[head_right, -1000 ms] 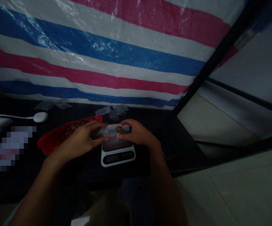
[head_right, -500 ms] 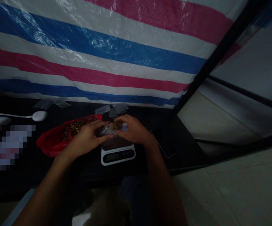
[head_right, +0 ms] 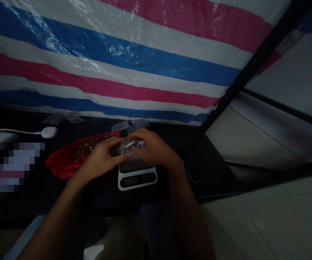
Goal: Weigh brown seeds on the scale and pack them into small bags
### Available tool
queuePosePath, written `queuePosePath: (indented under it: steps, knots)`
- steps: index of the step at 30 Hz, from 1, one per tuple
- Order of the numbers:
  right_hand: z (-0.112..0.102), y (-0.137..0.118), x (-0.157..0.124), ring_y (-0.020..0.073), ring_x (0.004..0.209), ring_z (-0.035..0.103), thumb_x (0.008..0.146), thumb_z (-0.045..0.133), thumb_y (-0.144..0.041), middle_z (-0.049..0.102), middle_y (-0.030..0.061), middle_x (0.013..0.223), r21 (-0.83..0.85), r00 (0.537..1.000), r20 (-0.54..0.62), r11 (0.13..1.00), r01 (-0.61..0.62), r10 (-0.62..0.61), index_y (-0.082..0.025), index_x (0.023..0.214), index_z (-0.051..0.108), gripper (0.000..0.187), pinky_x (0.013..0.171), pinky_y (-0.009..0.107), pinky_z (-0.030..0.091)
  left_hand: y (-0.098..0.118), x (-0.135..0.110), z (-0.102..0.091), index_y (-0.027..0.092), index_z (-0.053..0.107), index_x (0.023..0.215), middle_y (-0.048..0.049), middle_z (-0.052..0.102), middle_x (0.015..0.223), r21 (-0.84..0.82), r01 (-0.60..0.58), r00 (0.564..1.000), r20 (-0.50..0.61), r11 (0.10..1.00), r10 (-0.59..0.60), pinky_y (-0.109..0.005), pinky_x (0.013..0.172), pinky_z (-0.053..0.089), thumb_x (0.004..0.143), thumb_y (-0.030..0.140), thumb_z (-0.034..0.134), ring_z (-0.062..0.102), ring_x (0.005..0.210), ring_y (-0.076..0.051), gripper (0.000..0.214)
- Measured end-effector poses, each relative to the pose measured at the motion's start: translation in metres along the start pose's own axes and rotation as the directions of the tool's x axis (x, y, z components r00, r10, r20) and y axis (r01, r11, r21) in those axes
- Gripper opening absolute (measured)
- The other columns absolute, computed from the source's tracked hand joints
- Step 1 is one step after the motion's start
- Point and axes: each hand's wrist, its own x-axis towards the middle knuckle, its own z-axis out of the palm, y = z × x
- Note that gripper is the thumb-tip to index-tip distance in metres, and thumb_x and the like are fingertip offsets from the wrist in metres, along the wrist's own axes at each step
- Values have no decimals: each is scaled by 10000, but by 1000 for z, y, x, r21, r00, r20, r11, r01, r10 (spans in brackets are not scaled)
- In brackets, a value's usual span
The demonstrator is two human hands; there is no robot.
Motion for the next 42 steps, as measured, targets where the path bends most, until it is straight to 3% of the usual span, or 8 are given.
queuePosePath:
  steps: [11,15,22,25,29,33,37,42]
  knots:
    - [-8,-3,1,171,909,670,854,735,-212,730,63,1096,128,992,-108,990,-51,66,-189,1107,713,255,754,297,519,5,-1,-9,178,709,1252,-80,765,1167,-83,52,998,-34,995,-55,-365,905,567,838,420,776,724,1025,-255,484]
    - [-10,17,-6,183,965,671,811,748,-201,700,73,1135,221,986,-120,971,-90,119,-196,1232,655,431,792,303,535,-1,-2,-14,190,695,1267,-94,759,1219,-124,84,992,-84,989,-94,-406,956,565,850,456,761,728,1071,-269,499]
    - [12,41,-8,203,983,667,742,808,-175,743,47,1055,86,982,67,980,-180,175,-184,1043,716,316,895,353,505,5,-1,-23,146,697,1227,-130,768,1190,-113,171,972,-144,979,-186,-451,977,563,854,492,726,735,1040,-291,510]
    - [11,43,-7,226,1015,669,730,858,-253,754,80,1128,19,974,47,975,-221,220,-182,1107,734,403,898,369,503,5,-1,-24,146,688,1252,-130,764,1197,-97,171,972,-148,981,-184,-459,979,561,850,509,727,731,1036,-291,542]
    - [9,49,0,197,896,678,907,687,-292,779,95,1041,-22,956,-100,960,-280,276,-148,1061,772,228,799,325,505,2,-1,-25,137,686,1277,-129,753,1200,-65,148,977,-148,987,-156,-439,961,563,862,505,718,723,1034,-281,555]
    - [18,63,7,165,750,660,869,684,-192,789,74,876,-52,938,-42,937,-345,343,-140,916,798,134,692,276,480,0,-1,-24,136,665,1334,-129,726,1252,12,90,989,-117,996,-89,-429,995,546,879,504,703,699,1100,-281,586]
    - [21,67,9,156,730,649,820,687,-147,782,61,833,-67,949,-10,947,-315,315,-149,878,802,128,684,273,469,-2,-4,-22,165,660,1350,-111,713,1308,38,49,997,-55,998,-47,-424,1060,513,882,501,706,672,1186,-285,578]
    - [13,41,12,155,751,642,873,663,-241,761,34,862,73,964,-183,981,-180,191,-162,953,779,162,694,279,483,0,-4,-17,164,659,1359,-121,699,1334,79,32,999,-13,996,-31,-422,1073,500,881,490,712,651,1226,-298,581]
